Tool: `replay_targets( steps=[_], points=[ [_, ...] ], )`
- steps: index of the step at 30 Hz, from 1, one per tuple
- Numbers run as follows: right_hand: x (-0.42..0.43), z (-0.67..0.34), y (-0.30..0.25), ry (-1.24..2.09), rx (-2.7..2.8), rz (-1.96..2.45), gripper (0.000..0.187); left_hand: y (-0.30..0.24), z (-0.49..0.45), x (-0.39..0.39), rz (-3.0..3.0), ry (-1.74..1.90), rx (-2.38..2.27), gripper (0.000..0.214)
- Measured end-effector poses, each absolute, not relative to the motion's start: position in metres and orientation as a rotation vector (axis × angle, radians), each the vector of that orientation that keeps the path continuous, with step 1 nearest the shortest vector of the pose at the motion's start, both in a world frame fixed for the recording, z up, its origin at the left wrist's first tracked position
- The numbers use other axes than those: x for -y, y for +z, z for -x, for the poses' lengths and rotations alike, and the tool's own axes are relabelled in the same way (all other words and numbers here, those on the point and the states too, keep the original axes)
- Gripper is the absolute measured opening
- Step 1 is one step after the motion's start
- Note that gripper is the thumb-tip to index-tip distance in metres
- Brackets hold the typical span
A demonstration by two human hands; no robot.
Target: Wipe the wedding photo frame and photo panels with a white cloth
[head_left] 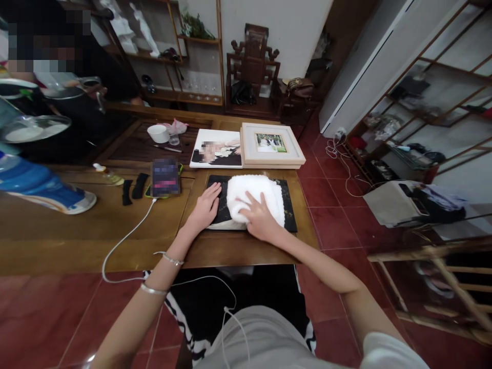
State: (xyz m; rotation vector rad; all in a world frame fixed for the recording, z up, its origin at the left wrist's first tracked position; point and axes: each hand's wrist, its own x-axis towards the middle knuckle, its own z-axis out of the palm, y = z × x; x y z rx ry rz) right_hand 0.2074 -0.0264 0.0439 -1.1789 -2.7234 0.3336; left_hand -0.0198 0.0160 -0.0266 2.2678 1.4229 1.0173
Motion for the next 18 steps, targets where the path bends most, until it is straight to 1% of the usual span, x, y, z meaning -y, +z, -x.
replay_targets(
  steps=[4,7,14,18],
  points=[
    [0.084,-0.213,0.049,0.452,2.847,1.013,0.044,-0.026,0.018,-0.016,-2.251,1.023,-1.434,0.044],
    [0.088,-0.217,0.052,0.477,2.865,0.988,0.045,-0.025,0.018,-0.016,-2.258,1.018,-1.431,0.044],
    [-0.001,-0.199,0.047,0.334,2.768,1.127,0.053,-0.028,0.019,-0.016,-2.263,1.023,-1.420,0.045],
    [-0.038,-0.183,0.046,0.237,2.726,1.185,0.052,-0.028,0.020,-0.016,-2.275,1.023,-1.410,0.046]
  ],
)
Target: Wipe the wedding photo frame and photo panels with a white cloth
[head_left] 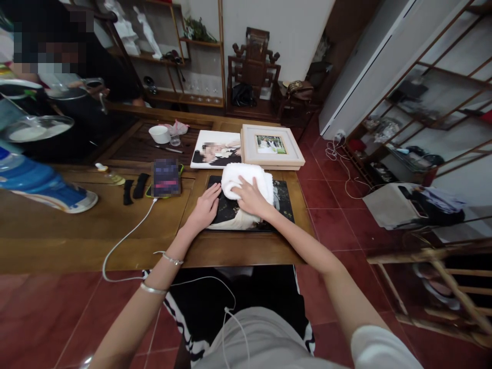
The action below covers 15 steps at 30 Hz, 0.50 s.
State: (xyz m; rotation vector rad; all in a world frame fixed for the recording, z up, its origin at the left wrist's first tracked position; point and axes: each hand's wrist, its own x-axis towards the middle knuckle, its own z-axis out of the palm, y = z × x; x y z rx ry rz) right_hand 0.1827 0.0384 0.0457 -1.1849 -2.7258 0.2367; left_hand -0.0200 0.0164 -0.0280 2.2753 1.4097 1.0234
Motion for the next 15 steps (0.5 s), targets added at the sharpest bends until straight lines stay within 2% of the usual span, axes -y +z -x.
replay_targets(
  steps=[4,15],
  points=[
    [-0.031,-0.179,0.044,0.241,2.719,1.199,0.053,-0.027,0.021,-0.016,-2.264,1.013,-1.400,0.046],
    [0.088,-0.223,0.048,0.471,2.837,1.006,0.045,-0.027,0.020,-0.016,-2.267,1.040,-1.413,0.043]
  ],
)
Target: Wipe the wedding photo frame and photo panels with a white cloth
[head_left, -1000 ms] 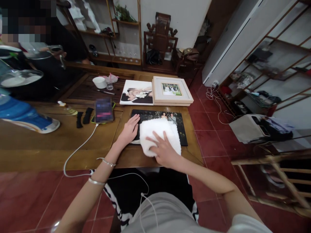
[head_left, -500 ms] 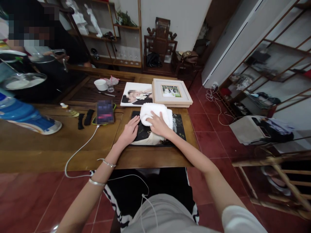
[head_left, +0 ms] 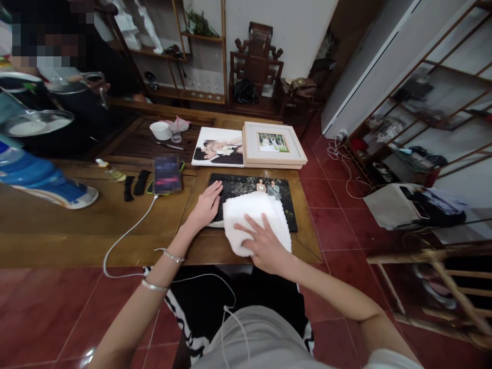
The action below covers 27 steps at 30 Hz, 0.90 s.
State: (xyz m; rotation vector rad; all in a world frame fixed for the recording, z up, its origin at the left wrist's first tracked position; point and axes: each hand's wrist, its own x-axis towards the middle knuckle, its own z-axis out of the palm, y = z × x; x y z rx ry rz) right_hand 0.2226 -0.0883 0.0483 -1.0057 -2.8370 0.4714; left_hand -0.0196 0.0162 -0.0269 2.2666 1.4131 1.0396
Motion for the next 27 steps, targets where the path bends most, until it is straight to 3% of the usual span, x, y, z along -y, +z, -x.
replay_targets(
  steps=[12,16,22,27],
  points=[
    [0.004,-0.252,0.051,0.218,2.478,1.726,0.053,-0.027,0.020,-0.016,-2.222,1.070,-1.406,0.044],
    [0.004,-0.207,0.053,0.326,2.640,1.539,0.055,-0.017,0.017,-0.011,-2.074,1.180,-1.416,0.051],
    [0.047,-0.180,0.054,0.423,2.950,0.807,0.046,-0.007,0.013,-0.005,-1.973,1.327,-1.419,0.059],
    [0.072,-0.219,0.064,0.588,2.982,0.760,0.047,-0.004,0.013,-0.003,-2.090,1.259,-1.378,0.053]
  ],
)
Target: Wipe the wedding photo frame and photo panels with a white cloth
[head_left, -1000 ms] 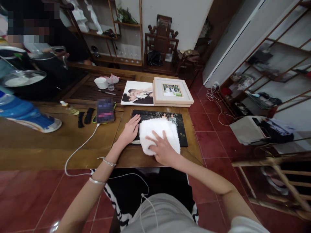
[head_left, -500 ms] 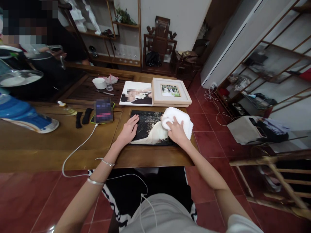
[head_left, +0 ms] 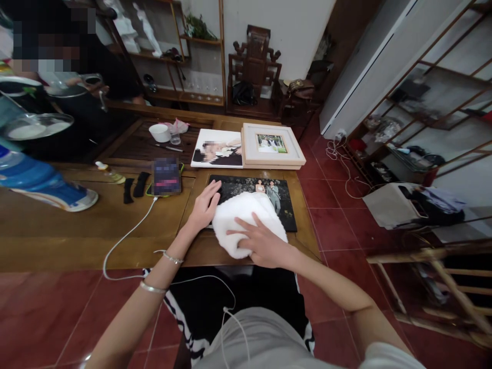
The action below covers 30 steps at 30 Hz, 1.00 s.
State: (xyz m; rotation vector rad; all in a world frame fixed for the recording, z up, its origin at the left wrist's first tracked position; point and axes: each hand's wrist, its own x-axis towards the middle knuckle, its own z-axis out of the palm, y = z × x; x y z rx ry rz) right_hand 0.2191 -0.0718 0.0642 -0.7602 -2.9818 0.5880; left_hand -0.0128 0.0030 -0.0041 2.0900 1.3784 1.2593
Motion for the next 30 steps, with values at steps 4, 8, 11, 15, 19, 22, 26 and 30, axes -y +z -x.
replay_targets(
  steps=[4,8,11,15,19,22,26,30],
  points=[
    [0.068,-0.255,0.061,0.559,2.812,1.082,0.050,-0.001,0.016,0.000,-2.230,1.096,-1.323,0.047],
    [0.036,-0.264,0.054,0.496,2.626,1.365,0.050,-0.006,0.020,0.000,-2.264,1.083,-1.354,0.044],
    [0.003,-0.245,0.056,0.486,2.587,1.435,0.049,-0.013,0.020,-0.003,-2.314,1.056,-1.349,0.043],
    [-0.036,-0.198,0.071,0.469,2.646,1.374,0.047,-0.017,0.019,-0.006,-2.330,1.039,-1.349,0.041],
    [-0.062,-0.148,0.080,0.489,2.718,1.257,0.045,-0.014,0.019,-0.005,-2.310,1.026,-1.386,0.039],
    [-0.068,-0.129,0.076,0.490,2.752,1.201,0.047,-0.012,0.019,-0.005,-2.287,0.996,-1.397,0.037],
    [-0.060,-0.150,0.061,0.476,2.718,1.182,0.051,-0.011,0.019,-0.005,-2.283,0.995,-1.391,0.038],
    [-0.047,-0.213,0.048,0.419,2.612,1.281,0.049,-0.013,0.018,-0.005,-2.277,1.046,-1.361,0.041]
  ],
)
